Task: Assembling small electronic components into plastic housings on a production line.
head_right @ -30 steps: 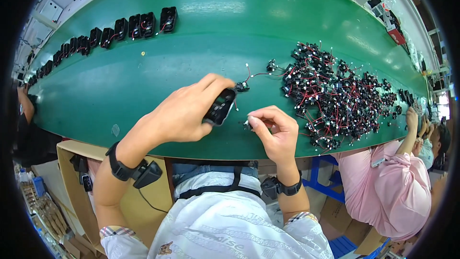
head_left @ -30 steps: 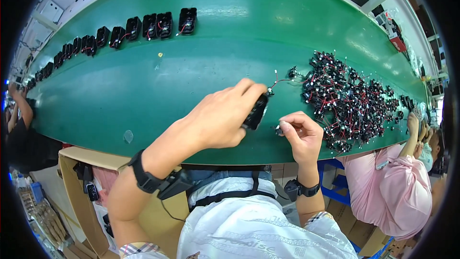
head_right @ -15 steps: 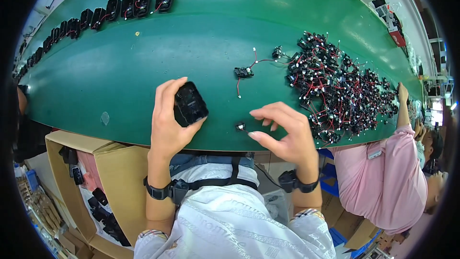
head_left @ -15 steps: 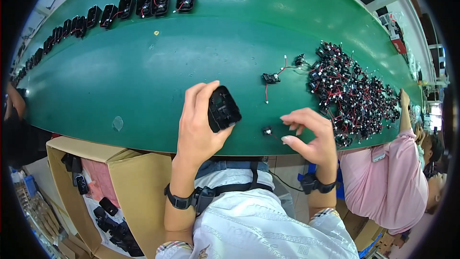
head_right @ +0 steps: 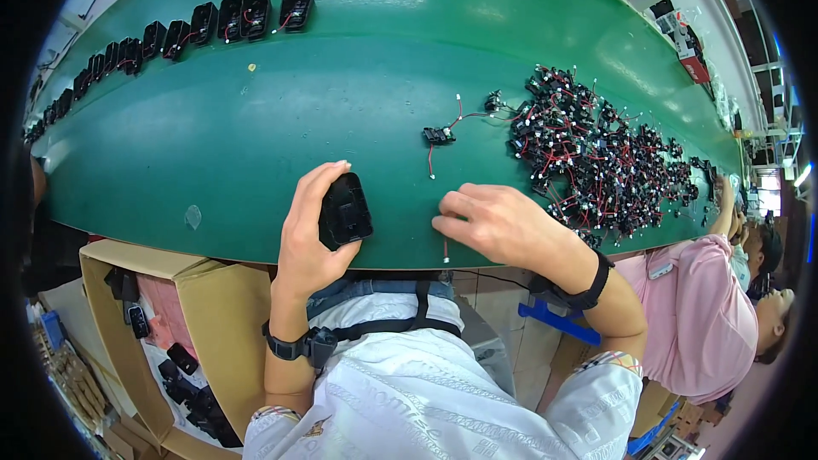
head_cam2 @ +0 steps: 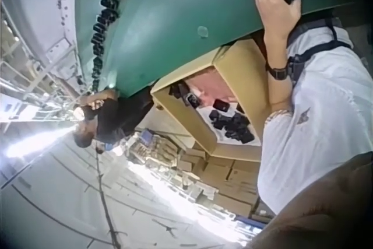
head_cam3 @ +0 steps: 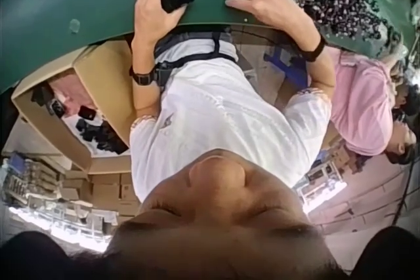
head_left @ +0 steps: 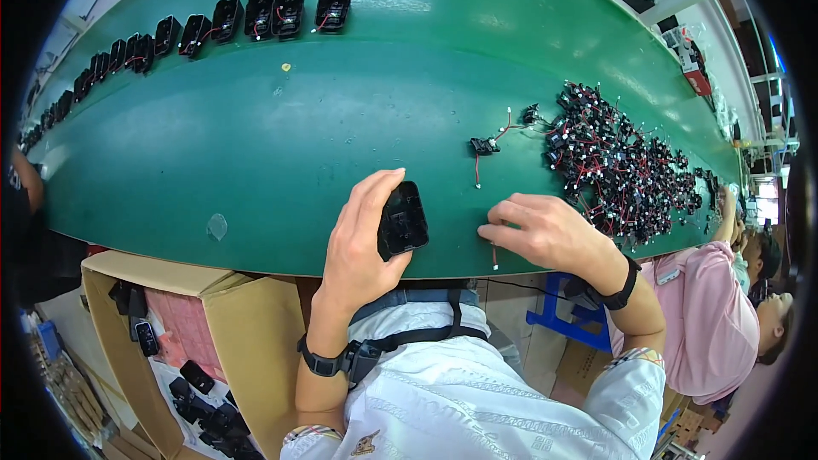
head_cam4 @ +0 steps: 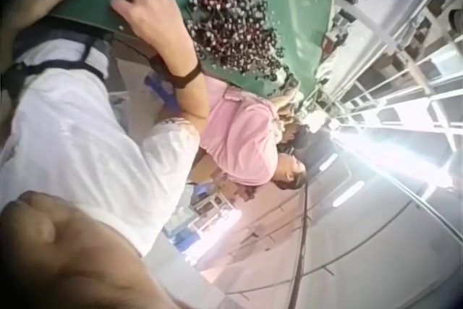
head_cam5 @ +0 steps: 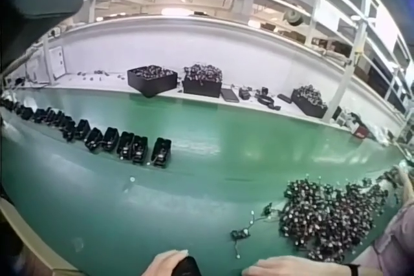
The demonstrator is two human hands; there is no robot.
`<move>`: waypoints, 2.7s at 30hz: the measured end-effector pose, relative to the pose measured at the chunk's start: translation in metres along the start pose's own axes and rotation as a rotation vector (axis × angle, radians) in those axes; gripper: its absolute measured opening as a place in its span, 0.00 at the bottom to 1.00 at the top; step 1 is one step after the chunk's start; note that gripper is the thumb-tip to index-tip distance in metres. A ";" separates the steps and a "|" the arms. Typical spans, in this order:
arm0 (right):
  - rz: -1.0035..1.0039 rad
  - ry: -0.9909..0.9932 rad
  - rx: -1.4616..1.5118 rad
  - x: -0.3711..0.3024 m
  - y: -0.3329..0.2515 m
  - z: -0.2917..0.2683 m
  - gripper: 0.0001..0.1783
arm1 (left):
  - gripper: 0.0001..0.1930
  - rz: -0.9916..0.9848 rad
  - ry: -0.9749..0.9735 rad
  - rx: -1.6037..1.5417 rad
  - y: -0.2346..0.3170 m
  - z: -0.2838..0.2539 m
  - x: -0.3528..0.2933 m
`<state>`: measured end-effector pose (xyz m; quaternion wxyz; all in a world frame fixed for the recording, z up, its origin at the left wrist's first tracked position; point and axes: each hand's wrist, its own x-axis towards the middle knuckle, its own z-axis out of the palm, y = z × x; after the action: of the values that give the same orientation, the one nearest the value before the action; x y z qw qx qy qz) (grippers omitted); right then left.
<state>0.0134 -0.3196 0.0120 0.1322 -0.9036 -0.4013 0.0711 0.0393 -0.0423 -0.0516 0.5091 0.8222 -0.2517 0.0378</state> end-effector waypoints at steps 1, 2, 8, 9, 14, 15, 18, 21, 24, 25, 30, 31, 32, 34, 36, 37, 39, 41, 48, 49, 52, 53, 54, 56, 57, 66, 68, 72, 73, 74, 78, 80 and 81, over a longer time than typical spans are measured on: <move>0.037 0.040 0.039 0.000 0.003 0.003 0.10 | 0.41 -0.016 0.003 -0.045 0.002 -0.003 0.000; 0.078 0.080 0.074 0.000 0.006 0.005 0.11 | 0.41 -0.027 0.005 -0.095 0.003 -0.004 0.000; 0.361 0.294 0.495 -0.001 -0.006 0.039 0.14 | 0.42 -0.096 -0.048 -0.204 0.007 -0.005 -0.007; 0.421 0.355 0.509 -0.001 -0.011 0.044 0.14 | 0.42 -0.075 -0.052 -0.185 0.005 -0.005 -0.008; 0.588 0.419 0.578 0.006 -0.028 0.047 0.14 | 0.43 -0.063 -0.047 -0.172 0.004 -0.003 -0.009; 0.589 0.420 0.578 0.006 -0.028 0.046 0.14 | 0.43 -0.049 -0.050 -0.165 0.003 -0.002 -0.009; 0.580 0.389 0.552 0.007 -0.029 0.042 0.13 | 0.43 -0.046 -0.053 -0.148 0.001 -0.001 -0.010; 0.532 0.331 0.545 0.005 -0.028 0.038 0.11 | 0.44 -0.045 -0.052 -0.131 0.003 -0.001 -0.010; 0.303 0.371 0.329 0.001 -0.022 0.044 0.12 | 0.44 -0.039 -0.067 -0.122 0.003 -0.002 -0.010; 0.310 0.350 0.279 0.004 -0.025 0.041 0.13 | 0.44 -0.038 -0.068 -0.123 0.003 -0.002 -0.010; 0.337 0.295 0.337 0.018 -0.034 0.024 0.17 | 0.43 -0.051 -0.057 -0.140 0.000 -0.002 -0.011; 0.328 0.281 0.397 0.019 -0.035 0.026 0.16 | 0.43 -0.054 -0.057 -0.139 0.000 -0.002 -0.011; 0.320 0.267 0.455 0.019 -0.035 0.027 0.15 | 0.43 -0.054 -0.055 -0.149 0.001 -0.002 -0.010; 0.307 0.295 0.425 0.017 -0.035 0.037 0.14 | 0.43 -0.055 -0.054 -0.158 0.002 -0.003 -0.009; 0.292 0.325 0.397 0.014 -0.036 0.047 0.13 | 0.43 -0.057 -0.065 -0.160 0.002 -0.003 -0.009; 0.320 0.354 0.392 0.012 -0.037 0.050 0.12 | 0.43 -0.058 -0.067 -0.159 0.002 -0.002 -0.009; 0.343 0.386 0.390 0.013 -0.039 0.051 0.10 | 0.44 -0.059 -0.061 -0.166 0.001 -0.003 -0.011; 0.293 0.412 0.220 0.016 -0.043 0.046 0.09 | 0.44 -0.085 -0.066 -0.168 0.005 -0.005 -0.012; 0.267 0.632 0.407 0.032 -0.061 0.008 0.10 | 0.45 -0.089 -0.106 -0.280 0.020 -0.016 -0.013; 0.239 0.622 0.373 0.038 -0.068 0.009 0.11 | 0.45 -0.046 -0.107 -0.269 0.021 -0.017 -0.013; 0.221 0.581 0.363 0.050 -0.074 0.013 0.11 | 0.48 -0.114 -0.120 -0.359 0.033 -0.020 -0.013; 0.216 0.582 0.369 0.052 -0.074 0.012 0.11 | 0.48 -0.118 -0.117 -0.353 0.034 -0.022 -0.017; 0.226 0.611 0.403 0.053 -0.073 0.009 0.11 | 0.49 -0.181 -0.171 -0.480 0.034 -0.025 -0.021; 0.236 0.643 0.439 0.054 -0.072 0.005 0.11 | 0.51 -0.243 -0.225 -0.605 0.029 -0.031 -0.024; 0.215 0.644 0.462 0.055 -0.072 0.004 0.11 | 0.50 -0.214 -0.301 -0.718 0.021 -0.033 -0.024; 0.353 0.686 0.718 0.062 -0.084 0.010 0.07 | 0.38 -0.091 -0.046 -0.978 0.015 -0.007 -0.023; 0.306 0.776 0.787 0.062 -0.081 0.011 0.06 | 0.40 -0.098 0.022 -1.138 0.005 -0.004 -0.022; 0.202 0.806 0.678 0.071 -0.082 0.013 0.07 | 0.30 -0.459 0.226 -1.470 0.034 0.015 -0.017; 0.124 0.811 0.600 0.073 -0.082 0.013 0.08 | 0.30 -0.515 0.183 -1.655 0.029 0.015 -0.018; 0.124 0.808 0.601 0.072 -0.082 0.013 0.08 | 0.30 -0.570 0.133 -1.844 0.024 0.017 -0.015; 0.150 0.796 0.537 0.067 -0.079 0.013 0.10 | 0.36 -0.564 -0.049 -1.829 -0.001 0.006 -0.007; 0.077 0.740 0.457 0.066 -0.081 0.012 0.13 | 0.37 -0.712 -0.038 -1.534 0.006 -0.001 -0.009; 0.056 0.748 0.413 0.067 -0.083 0.010 0.14 | 0.37 -0.735 -0.006 -1.435 0.008 -0.002 -0.010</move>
<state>-0.0027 -0.2150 0.0255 0.4447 -0.8322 -0.2786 -0.1791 0.0275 -0.0397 -0.0471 0.8924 0.3249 0.0707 -0.3050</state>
